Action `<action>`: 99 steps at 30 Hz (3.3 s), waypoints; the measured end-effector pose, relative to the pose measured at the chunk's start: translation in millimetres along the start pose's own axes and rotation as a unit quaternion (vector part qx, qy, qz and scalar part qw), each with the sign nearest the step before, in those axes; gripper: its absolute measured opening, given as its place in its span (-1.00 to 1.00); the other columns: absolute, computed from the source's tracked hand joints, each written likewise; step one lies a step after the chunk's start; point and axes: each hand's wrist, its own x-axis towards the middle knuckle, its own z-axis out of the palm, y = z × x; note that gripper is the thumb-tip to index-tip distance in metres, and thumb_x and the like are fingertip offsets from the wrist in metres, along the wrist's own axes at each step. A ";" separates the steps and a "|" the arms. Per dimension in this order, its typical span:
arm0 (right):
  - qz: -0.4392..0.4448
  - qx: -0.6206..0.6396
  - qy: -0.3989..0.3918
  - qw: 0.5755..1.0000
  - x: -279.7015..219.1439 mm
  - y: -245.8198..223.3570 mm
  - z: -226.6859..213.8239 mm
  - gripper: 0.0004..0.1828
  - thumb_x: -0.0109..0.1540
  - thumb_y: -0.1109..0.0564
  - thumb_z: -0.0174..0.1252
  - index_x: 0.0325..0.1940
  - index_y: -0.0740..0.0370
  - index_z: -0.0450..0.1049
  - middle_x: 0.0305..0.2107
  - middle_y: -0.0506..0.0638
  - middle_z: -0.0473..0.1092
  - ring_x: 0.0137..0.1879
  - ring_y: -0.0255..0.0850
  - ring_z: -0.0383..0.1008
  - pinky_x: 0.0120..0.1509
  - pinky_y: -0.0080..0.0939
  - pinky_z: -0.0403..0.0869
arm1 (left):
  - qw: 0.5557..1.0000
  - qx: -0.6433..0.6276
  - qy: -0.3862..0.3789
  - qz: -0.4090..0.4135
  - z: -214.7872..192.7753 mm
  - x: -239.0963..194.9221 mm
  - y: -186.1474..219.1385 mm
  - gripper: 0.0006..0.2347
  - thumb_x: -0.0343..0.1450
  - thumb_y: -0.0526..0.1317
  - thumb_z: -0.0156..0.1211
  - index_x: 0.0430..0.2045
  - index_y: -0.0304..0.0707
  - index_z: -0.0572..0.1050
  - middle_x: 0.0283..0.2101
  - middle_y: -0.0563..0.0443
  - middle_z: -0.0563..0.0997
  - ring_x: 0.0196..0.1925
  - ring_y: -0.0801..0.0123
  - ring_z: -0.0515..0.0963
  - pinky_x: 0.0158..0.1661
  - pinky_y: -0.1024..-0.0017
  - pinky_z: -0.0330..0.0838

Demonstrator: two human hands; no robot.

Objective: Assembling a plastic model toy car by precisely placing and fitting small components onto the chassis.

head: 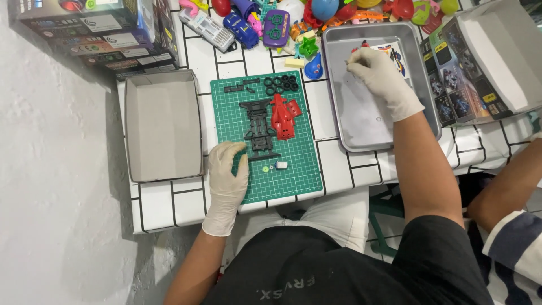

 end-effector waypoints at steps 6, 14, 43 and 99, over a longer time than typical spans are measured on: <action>0.007 0.361 -0.007 0.933 -53.4 -52.7 11.7 -0.85 0.30 0.27 0.12 -0.32 0.05 0.46 -0.37 -0.16 0.44 -0.17 -0.37 0.40 0.06 -0.35 0.42 | 0.993 0.030 0.066 0.092 -1.9 4.4 13.2 -0.76 0.43 -0.36 0.20 -0.03 -0.41 0.47 -0.02 -0.18 0.52 0.06 0.03 0.50 0.14 0.15 0.41; 0.046 0.570 -0.118 0.812 -111.1 -74.4 105.5 -0.82 0.39 0.22 -0.05 -0.14 0.19 0.50 -0.33 0.08 0.49 -0.19 -0.10 0.48 0.01 -0.12 0.44 | 0.970 0.028 -0.051 0.235 9.6 36.5 56.1 -0.19 0.32 0.32 0.17 0.36 -0.25 0.23 0.23 -0.15 0.42 0.32 0.07 0.41 0.38 0.03 0.20; 0.123 0.698 -0.116 0.695 -151.9 -133.5 140.5 -0.91 0.33 0.22 0.14 -0.28 0.12 0.47 -0.38 -0.03 0.51 -0.23 -0.20 0.52 0.00 -0.21 0.42 | 0.961 0.008 -0.072 0.267 1.2 31.6 31.3 -0.29 0.30 0.34 0.21 0.26 -0.09 0.39 0.13 0.09 0.53 0.24 0.23 0.44 0.37 0.03 0.13; -0.153 0.098 0.146 0.972 -156.1 -59.5 154.3 -0.73 0.24 0.45 0.18 -0.06 0.21 0.56 -0.15 0.04 0.41 0.08 0.01 0.46 0.22 -0.01 0.43 | 0.900 0.344 -0.267 0.019 -43.5 39.7 -11.8 -0.34 0.24 0.24 0.39 0.11 -0.12 0.38 0.30 -0.18 0.32 0.56 -0.06 -0.08 0.43 -0.23 -0.45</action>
